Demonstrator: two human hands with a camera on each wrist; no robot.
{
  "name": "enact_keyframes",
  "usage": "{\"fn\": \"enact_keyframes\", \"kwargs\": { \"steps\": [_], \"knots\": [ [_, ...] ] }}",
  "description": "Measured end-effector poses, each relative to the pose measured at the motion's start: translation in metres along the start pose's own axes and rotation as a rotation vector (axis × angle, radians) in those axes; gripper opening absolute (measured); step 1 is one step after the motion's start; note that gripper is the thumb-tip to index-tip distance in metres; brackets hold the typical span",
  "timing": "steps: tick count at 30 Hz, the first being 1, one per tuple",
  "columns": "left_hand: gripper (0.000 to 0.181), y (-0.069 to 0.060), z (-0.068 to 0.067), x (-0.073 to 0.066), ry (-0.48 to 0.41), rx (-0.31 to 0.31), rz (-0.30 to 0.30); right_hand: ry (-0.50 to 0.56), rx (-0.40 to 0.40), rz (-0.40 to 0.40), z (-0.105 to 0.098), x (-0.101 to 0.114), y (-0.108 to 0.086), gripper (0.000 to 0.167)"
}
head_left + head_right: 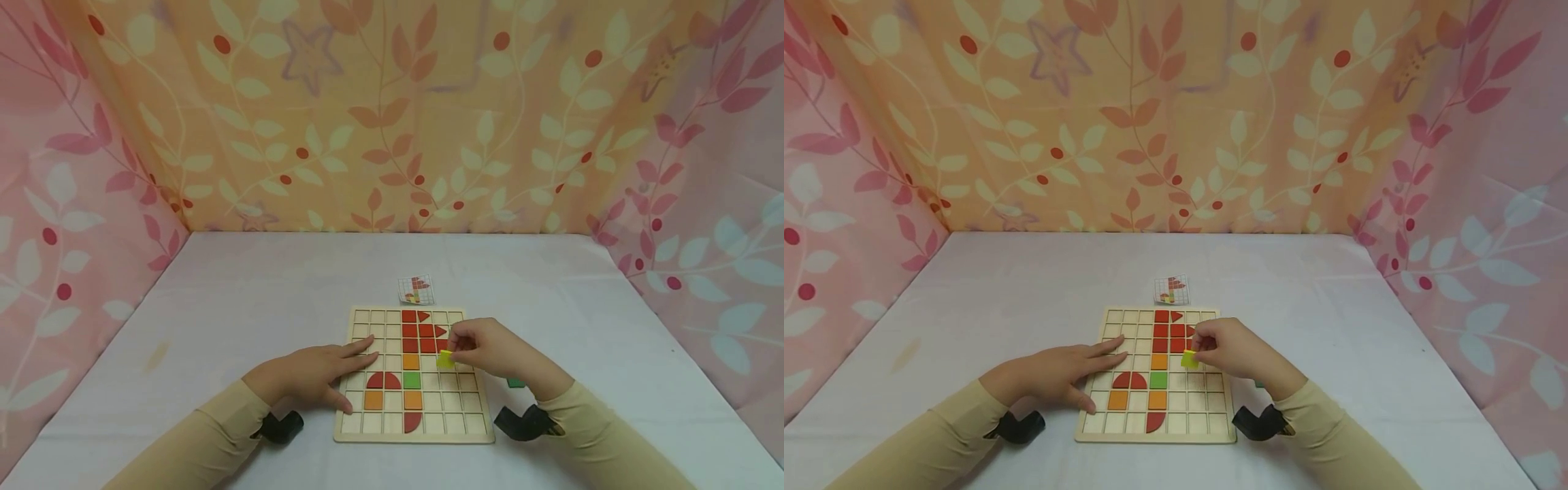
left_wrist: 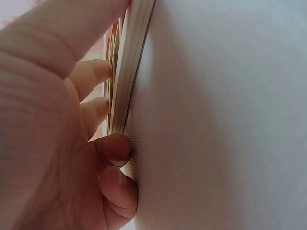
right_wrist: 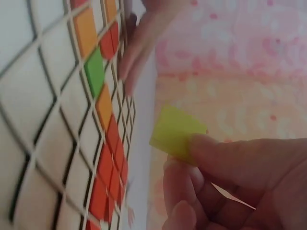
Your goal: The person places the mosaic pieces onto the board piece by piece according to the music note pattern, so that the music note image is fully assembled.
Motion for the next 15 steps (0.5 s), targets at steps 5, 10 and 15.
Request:
{"fn": "enact_keyframes", "kwargs": {
  "steps": [5,10,15],
  "knots": [
    [0.088,0.002,0.003,0.002,0.006,0.001,0.001,0.023,0.052,-0.067,0.024,0.014,0.007,0.01],
    [0.088,0.001,0.002,0.001,0.002,-0.002,0.003,-0.009,0.107,-0.123,0.045,0.023,0.014,0.013],
    [0.088,0.0,-0.002,-0.001,-0.014,0.006,0.002,-0.021,0.135,-0.111,0.063,0.024,0.021,0.017]
  ]
}}
Point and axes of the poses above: each hand's wrist, its own y-axis towards the middle knuckle, its own z-axis out of the palm, x = y × z, the point moved 2 cm from there along y, towards the middle knuckle, and after that the axes turned 14 degrees about y, right-handed, at the moved point
